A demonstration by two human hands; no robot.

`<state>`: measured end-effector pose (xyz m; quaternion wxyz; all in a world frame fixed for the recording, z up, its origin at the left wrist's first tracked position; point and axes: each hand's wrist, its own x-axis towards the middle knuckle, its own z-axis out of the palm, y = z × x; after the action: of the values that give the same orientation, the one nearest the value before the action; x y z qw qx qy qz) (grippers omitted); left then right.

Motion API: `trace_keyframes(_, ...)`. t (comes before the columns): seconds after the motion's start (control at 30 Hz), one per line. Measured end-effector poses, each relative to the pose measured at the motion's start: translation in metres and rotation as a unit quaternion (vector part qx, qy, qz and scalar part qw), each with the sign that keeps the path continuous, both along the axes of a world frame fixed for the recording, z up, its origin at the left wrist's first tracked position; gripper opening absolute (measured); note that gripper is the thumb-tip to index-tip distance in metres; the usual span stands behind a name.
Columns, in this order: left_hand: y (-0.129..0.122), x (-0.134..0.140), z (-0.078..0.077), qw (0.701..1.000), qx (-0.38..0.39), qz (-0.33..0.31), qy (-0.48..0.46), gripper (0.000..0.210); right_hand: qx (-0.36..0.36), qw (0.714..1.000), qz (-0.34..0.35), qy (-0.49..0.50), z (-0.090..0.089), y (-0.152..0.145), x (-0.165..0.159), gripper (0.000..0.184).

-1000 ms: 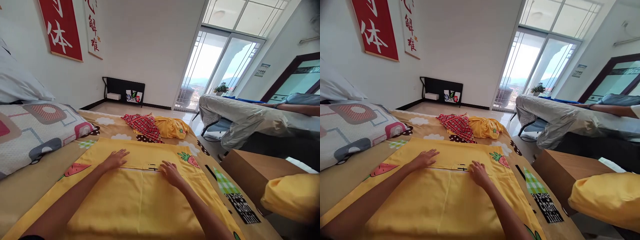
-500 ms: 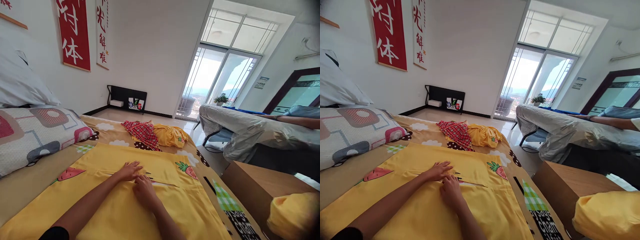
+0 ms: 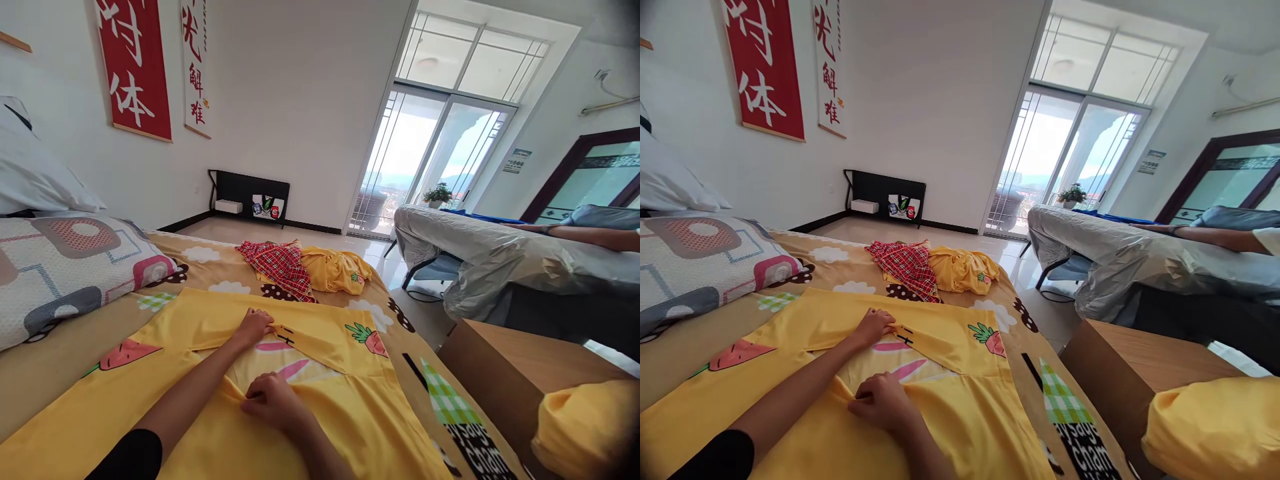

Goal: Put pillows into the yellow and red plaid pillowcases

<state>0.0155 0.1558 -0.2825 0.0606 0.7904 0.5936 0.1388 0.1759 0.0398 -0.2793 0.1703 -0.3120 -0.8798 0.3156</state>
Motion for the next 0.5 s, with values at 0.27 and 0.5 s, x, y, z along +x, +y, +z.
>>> trace_keyframes(0.27,-0.028,0.001,0.012,0.998,-0.045,0.033,-0.024,0.046,-0.126,0.987,-0.025,0.099,-0.006,0.001,0.009,0.015)
trace_keyframes(0.5,-0.172,-0.019,0.008,0.973,0.147,-0.135,-0.116,0.041,0.051,0.972,-0.116,0.199,0.019,0.002,0.013,0.037)
